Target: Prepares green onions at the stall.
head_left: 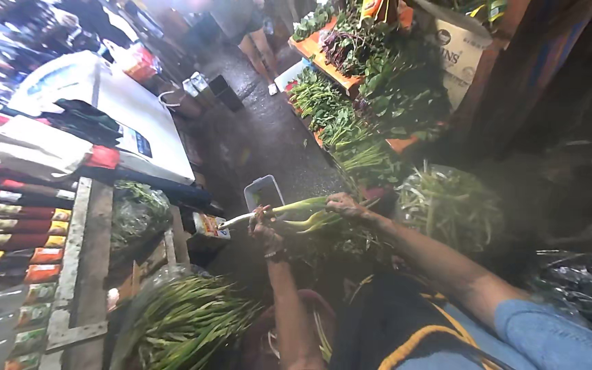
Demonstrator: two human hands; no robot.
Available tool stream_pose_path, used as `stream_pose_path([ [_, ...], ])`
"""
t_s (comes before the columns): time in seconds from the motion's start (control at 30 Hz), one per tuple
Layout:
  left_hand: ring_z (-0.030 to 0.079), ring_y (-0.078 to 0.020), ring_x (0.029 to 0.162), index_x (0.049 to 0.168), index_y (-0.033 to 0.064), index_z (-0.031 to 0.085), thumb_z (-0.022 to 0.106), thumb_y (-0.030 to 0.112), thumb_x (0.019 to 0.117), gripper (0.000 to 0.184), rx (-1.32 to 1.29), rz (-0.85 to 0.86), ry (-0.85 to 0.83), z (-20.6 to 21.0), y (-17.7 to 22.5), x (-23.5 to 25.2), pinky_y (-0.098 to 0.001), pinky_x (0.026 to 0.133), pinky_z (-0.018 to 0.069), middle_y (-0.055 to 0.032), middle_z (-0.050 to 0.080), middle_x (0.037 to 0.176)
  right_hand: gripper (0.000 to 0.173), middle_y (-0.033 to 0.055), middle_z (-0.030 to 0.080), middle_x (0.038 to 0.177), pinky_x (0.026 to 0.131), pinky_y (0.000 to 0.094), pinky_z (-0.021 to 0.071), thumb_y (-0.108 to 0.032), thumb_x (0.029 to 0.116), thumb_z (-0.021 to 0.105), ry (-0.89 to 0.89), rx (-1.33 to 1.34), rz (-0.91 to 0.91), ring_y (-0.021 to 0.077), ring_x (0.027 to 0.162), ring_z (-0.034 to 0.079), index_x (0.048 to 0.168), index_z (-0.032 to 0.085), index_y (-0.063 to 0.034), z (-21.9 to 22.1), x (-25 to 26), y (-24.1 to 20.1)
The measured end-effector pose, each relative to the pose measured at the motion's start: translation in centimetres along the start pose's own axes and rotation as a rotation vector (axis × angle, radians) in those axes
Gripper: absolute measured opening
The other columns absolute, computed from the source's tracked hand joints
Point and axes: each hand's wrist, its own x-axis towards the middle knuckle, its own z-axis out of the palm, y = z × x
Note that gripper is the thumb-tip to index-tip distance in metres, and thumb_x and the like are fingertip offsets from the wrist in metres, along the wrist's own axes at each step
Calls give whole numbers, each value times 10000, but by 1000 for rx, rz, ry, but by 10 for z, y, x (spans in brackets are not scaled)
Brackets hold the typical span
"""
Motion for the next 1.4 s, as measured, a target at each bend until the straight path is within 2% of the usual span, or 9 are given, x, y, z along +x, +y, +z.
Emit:
stream_pose_path([
  [0.27, 618, -59, 647, 1015, 95, 561, 345, 103, 1088, 228, -25, 81, 100, -17, 22, 21, -219, 567, 532, 20, 663, 820, 140, -28, 458, 667, 455, 195, 347, -138, 1061, 504, 590, 693, 314, 38, 488, 377, 1021, 587, -33, -50, -8, 34],
  [0.4, 703, -61, 786, 1041, 71, 592, 299, 55, 1092, 298, -61, 235, -32, -39, 46, 31, -214, 661, 587, 13, 720, 885, 407, 179, 616, 1107, 741, 393, 486, -261, 1072, 550, 522, 241, 461, 210, 818, 549, 1386, 529, -3, -117, -39, 76],
  [0.5, 681, -60, 726, 1036, 90, 602, 339, 88, 1096, 270, 8, 231, -121, -48, 57, 31, -217, 642, 581, 27, 710, 853, 436, 312, 624, 1248, 917, 601, 502, -226, 1036, 603, 564, -31, 460, 427, 1070, 637, 1383, 554, 32, -163, -37, 135],
  [0.63, 659, -51, 677, 1016, 100, 628, 384, 95, 1068, 249, 87, 246, -181, -56, 57, 24, -209, 615, 563, 32, 715, 844, 788, 390, 444, 1456, 1085, 762, 294, -345, 913, 772, 523, -614, 530, 576, 1394, 370, 1477, 426, 83, -193, -59, 113],
  [0.8, 664, -31, 697, 1064, 87, 620, 374, 64, 1060, 247, 78, 286, -240, -37, 52, 4, -183, 609, 556, 39, 730, 902, 248, 260, 707, 1120, 939, 614, 533, -90, 982, 644, 548, -402, -122, 426, 1030, 691, 1194, 697, 29, -111, -44, 69],
  [0.97, 694, -45, 745, 1043, 79, 654, 403, 30, 1043, 256, 41, 282, -240, -6, 43, -14, -195, 638, 573, 21, 751, 927, 342, 189, 690, 1255, 940, 445, 587, -257, 989, 656, 337, -373, -695, 294, 1120, 698, 1263, 710, -60, 18, -31, 10],
  [1.13, 681, -48, 696, 1022, 68, 650, 393, 43, 1055, 260, 47, 284, -241, 6, 51, -23, -193, 602, 566, 9, 748, 897, 190, 120, 760, 1014, 741, 382, 610, -191, 1002, 604, 604, -631, -1031, 266, 928, 739, 1068, 757, -101, 48, -13, -1],
  [1.27, 657, -42, 672, 1010, 72, 639, 398, 49, 1050, 245, 21, 274, -231, 5, 54, -28, -193, 600, 555, 14, 726, 855, 138, 130, 741, 908, 645, 381, 599, -86, 967, 598, 612, -812, -1047, 273, 820, 734, 962, 730, -46, 25, -13, 8],
  [1.4, 665, -49, 704, 1024, 103, 661, 354, 109, 1084, 313, -49, 267, -230, -23, 60, -16, -193, 630, 560, 20, 729, 900, 173, 234, 727, 1033, 765, 518, 612, -20, 965, 587, 455, -817, -662, 392, 965, 730, 1038, 729, 46, -24, -33, 53],
])
